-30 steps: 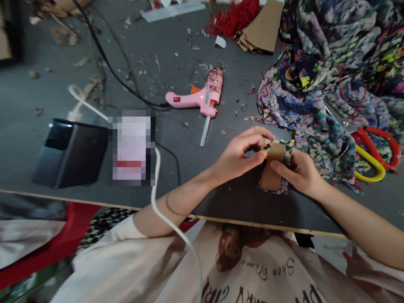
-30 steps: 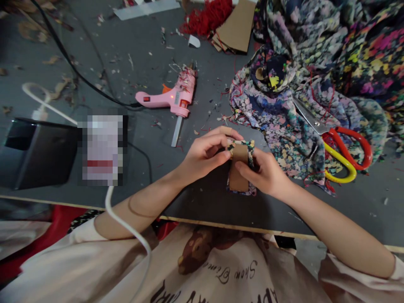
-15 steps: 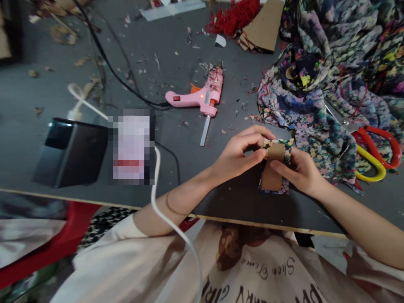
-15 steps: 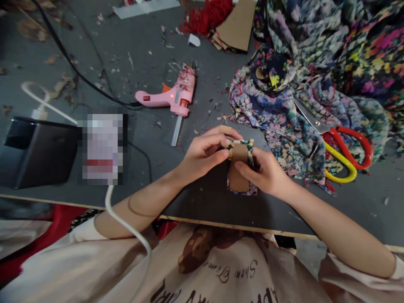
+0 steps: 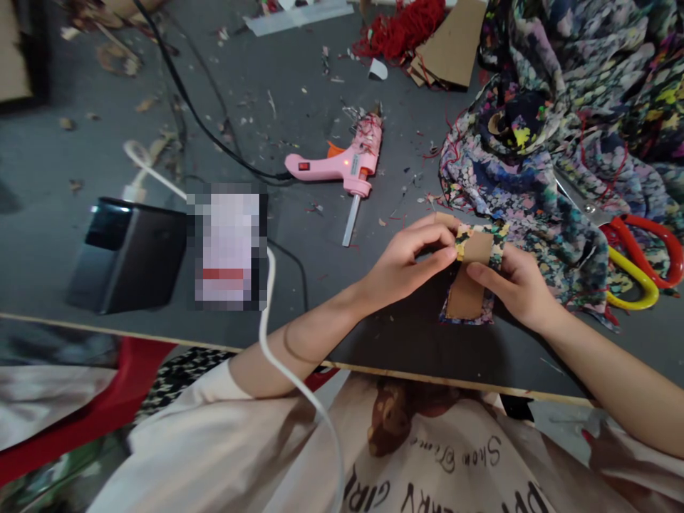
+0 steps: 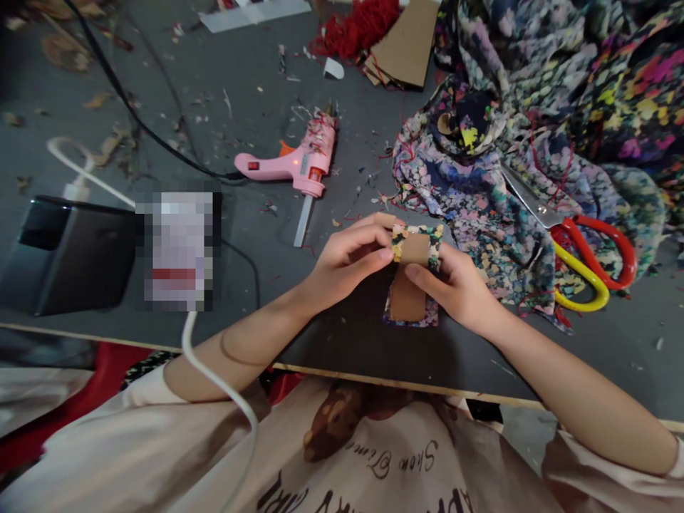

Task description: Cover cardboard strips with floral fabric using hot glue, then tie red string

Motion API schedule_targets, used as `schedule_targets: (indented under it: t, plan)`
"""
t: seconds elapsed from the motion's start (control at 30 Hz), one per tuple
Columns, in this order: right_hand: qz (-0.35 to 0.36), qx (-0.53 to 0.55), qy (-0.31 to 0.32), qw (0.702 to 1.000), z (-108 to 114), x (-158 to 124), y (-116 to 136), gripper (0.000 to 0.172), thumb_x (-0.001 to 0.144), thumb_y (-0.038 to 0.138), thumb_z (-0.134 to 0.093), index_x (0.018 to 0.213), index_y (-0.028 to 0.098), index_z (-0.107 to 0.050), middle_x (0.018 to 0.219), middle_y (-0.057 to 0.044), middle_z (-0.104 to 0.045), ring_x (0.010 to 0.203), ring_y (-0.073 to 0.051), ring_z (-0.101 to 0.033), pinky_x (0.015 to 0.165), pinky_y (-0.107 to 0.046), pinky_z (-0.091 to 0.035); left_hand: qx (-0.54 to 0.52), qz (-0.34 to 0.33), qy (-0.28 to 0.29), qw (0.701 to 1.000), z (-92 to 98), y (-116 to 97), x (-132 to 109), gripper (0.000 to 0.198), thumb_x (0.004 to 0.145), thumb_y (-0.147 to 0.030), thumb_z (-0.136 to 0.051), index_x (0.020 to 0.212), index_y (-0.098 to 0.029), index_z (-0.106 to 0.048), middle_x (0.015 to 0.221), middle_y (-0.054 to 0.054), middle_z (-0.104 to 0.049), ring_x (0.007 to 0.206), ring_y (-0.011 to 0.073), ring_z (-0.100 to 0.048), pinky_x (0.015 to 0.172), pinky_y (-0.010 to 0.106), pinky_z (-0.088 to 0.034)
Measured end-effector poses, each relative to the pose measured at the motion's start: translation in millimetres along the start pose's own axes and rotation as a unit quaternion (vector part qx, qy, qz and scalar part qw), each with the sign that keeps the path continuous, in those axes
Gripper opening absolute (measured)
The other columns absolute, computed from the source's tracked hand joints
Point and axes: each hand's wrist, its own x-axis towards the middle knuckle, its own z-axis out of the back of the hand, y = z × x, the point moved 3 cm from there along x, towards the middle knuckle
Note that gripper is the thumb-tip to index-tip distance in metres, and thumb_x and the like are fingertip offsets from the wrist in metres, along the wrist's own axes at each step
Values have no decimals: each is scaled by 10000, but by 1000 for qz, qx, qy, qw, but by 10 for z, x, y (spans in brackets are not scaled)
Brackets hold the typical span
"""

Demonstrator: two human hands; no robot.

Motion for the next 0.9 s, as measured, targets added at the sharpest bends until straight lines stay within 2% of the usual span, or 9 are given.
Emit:
schedule_targets:
  t: [0.2, 0.37, 0.5, 0.6, 0.73, 0.9]
  plan:
    - [2, -17, -9, 1000, -10, -17, -32, 254, 823, 407, -684, 944, 184, -699, 754, -14, -662, 660, -152, -548, 568, -258, -461, 4, -2, -3, 1000, -11, -7, 1, 410, 949, -532, -527, 740, -179, -541, 1016, 74, -633, 1021, 177, -596, 849, 260, -461]
    - [28, 1, 4, 1000, -31, -2, 14, 220, 845, 400, -667, 880, 183, -663, 815, -20, -690, 725, -160, -602, 644, -270, -515, 4, -27, -11, 1000, -15, -6, 3, 395, 965, -502, -511, 736, -181, -530, 951, 62, -631, 992, 176, -600, 851, 268, -466]
    - [33, 24, -1, 999, -21, 14, 50, 220, 845, 404, -676, 824, 195, -613, 738, 4, -651, 744, -164, -631, 685, -275, -544, -4, -42, -8, 999, -7, -17, 5, 389, 1007, -451, -434, 737, -181, -511, 888, 48, -614, 944, 164, -593, 865, 271, -463]
    - [34, 34, 2, 999, -18, 15, 40, 241, 851, 430, -674, 833, 199, -607, 734, 8, -644, 764, -166, -641, 697, -276, -548, -2, -35, -1, 999, -5, -16, 8, 339, 975, -438, -516, 753, -182, -514, 878, 38, -589, 857, 147, -570, 788, 255, -457]
    - [49, 37, 2, 998, -21, 14, 16, 274, 867, 464, -653, 872, 191, -631, 791, -6, -680, 748, -153, -634, 663, -262, -539, -4, -37, 2, 999, -11, -32, 16, 332, 972, -434, -527, 754, -183, -509, 770, 3, -506, 720, 121, -501, 669, 238, -416]
    - [59, 32, -8, 998, -34, 12, 32, 234, 870, 423, -660, 831, 199, -606, 740, 12, -648, 667, -127, -594, 615, -240, -523, -13, -24, 9, 1000, -35, -37, 20, 343, 963, -449, -540, 754, -182, -496, 809, 14, -518, 757, 123, -523, 685, 231, -433]
